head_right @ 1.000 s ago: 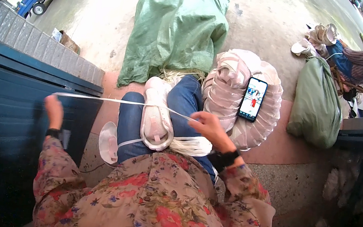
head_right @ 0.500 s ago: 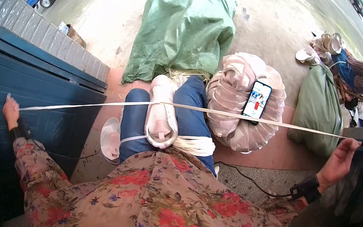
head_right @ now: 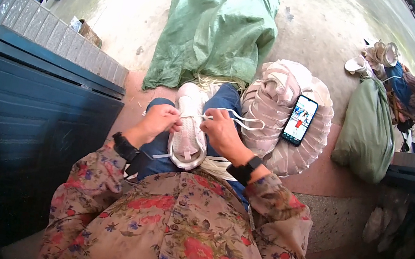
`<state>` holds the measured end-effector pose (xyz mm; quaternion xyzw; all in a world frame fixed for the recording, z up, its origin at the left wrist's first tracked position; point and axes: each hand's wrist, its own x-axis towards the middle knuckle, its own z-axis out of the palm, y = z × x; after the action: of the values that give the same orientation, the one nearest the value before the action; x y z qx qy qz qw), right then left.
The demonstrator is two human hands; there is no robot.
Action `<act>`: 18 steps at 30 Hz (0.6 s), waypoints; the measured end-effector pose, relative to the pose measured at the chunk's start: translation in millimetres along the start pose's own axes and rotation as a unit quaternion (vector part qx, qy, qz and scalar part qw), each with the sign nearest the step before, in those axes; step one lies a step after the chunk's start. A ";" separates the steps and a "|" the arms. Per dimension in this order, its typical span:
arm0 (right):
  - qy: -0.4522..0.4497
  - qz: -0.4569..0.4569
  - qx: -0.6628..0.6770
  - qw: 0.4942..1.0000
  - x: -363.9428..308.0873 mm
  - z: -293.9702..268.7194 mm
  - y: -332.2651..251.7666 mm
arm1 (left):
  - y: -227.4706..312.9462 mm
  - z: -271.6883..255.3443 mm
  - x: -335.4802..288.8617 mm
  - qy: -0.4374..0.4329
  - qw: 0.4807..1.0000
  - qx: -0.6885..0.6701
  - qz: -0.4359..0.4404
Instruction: The recorder is lacing white shoes while sitting down.
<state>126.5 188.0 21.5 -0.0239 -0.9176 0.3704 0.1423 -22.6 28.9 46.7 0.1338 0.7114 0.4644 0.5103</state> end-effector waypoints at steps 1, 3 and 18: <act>0.010 -0.005 -0.013 1.000 4.2 8.0 4.0 | 2.0 7.3 3.5 -0.002 0.999 -0.027 -0.030; -0.001 0.026 -0.002 1.000 9.6 20.3 15.4 | 1.2 15.4 11.7 -0.013 0.992 -0.088 -0.092; -0.044 0.074 -0.187 0.978 32.7 38.7 9.5 | -16.2 36.8 12.5 0.050 0.992 -0.117 0.023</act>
<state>83.8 173.7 -3.5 -0.1019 -0.9718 0.2020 0.0666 7.8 47.9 24.5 0.0663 0.6736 0.5617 0.4758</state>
